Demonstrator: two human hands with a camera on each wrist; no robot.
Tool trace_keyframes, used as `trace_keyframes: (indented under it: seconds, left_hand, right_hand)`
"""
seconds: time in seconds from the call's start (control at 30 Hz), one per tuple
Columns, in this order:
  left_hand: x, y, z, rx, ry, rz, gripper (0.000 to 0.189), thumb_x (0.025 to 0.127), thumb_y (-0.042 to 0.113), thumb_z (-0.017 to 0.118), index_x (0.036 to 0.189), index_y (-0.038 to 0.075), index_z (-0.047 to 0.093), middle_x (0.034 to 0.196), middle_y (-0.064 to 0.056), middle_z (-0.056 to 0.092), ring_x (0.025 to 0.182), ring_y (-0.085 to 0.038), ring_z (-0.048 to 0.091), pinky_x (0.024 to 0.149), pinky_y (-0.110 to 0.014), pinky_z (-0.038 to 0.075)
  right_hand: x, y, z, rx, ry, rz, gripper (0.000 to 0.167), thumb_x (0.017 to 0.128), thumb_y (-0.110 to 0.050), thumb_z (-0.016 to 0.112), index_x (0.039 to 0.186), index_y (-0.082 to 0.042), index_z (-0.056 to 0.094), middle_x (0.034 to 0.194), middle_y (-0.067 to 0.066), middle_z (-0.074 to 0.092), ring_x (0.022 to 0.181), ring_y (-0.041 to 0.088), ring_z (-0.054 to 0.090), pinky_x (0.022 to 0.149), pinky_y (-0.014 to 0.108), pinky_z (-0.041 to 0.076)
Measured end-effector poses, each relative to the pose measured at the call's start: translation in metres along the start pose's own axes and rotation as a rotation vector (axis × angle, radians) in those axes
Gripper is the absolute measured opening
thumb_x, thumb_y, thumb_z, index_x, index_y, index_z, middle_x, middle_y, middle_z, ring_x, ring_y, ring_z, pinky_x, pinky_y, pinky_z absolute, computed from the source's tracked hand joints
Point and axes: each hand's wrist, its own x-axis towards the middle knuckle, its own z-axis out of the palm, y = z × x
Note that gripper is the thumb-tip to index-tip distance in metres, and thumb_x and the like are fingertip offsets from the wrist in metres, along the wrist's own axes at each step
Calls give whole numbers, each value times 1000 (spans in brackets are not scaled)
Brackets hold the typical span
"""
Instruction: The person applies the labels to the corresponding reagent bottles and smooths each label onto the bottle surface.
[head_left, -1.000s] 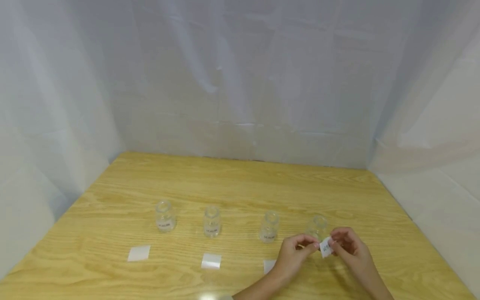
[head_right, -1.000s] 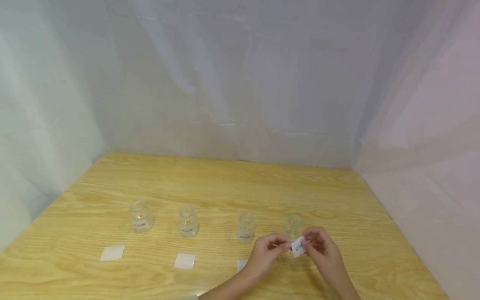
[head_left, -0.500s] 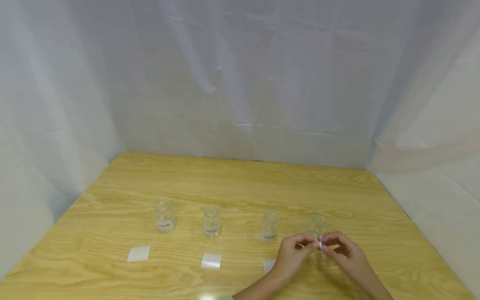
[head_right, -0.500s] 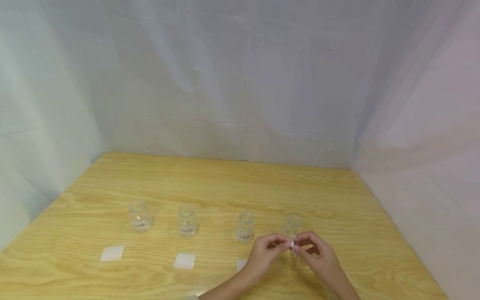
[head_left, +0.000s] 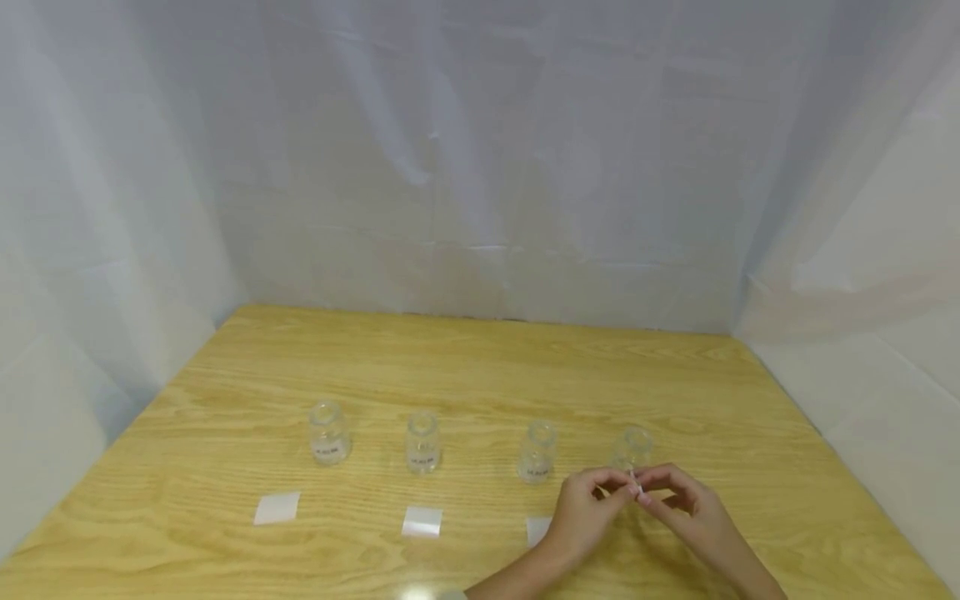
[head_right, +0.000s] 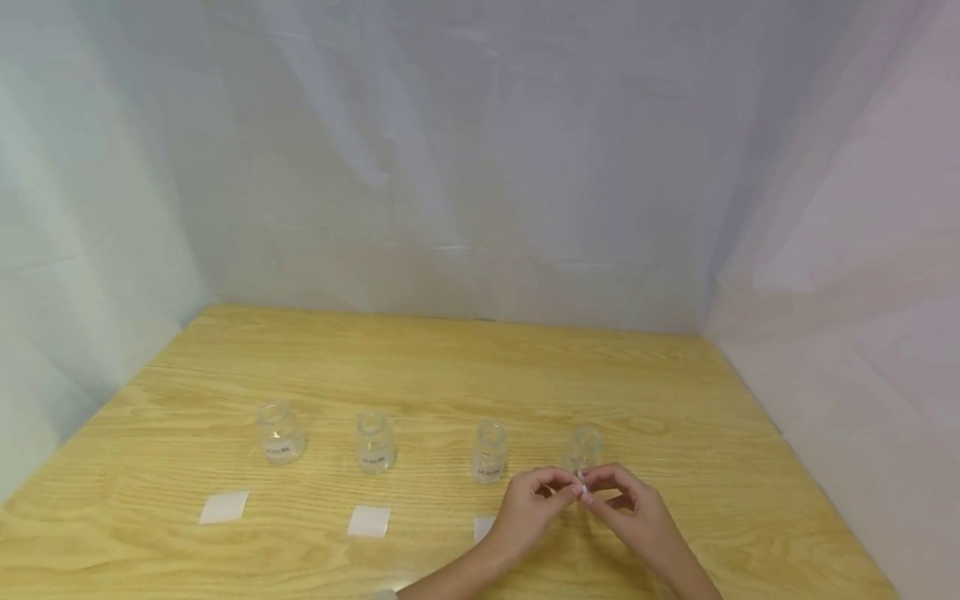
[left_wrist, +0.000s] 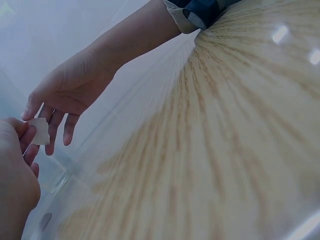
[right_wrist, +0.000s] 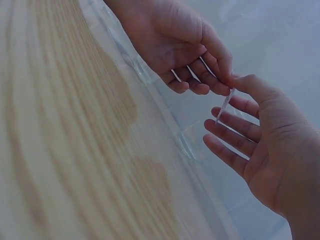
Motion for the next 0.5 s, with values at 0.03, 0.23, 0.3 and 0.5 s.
trace_keyframes:
  seconds: [0.03,0.23,0.3,0.5]
  left_hand:
    - [0,0,0,2,0,2,13,85,15,65,87,4,70,79,4,65,70,1,51,61,-17,43]
    - [0,-1,0,-16,-6,-14,14,87,17,63,88,4,69,82,3,66,71,0,51,62,-18,44]
    - [0,-2,0,-25,-3,-22,14,87,17,63,88,4,69,81,4,66,71,-1,52,63,-18,44]
    - [1,-2,0,-32,25,-9,13,86,15,64,85,3,68,78,3,65,67,0,51,62,-18,45]
  right_hand:
    - [0,0,0,9,-3,8,16,88,-1,59,103,-8,60,110,3,61,93,9,56,68,27,50]
    - [1,-1,0,152,-25,35,14,90,1,55,103,-1,59,115,7,58,98,9,57,70,33,53]
    - [2,-1,-1,189,-32,19,12,90,3,54,100,0,59,116,9,57,99,10,57,70,35,53]
    - [1,1,-2,215,-15,-43,14,89,9,51,93,-1,59,116,5,57,101,9,56,69,32,53]
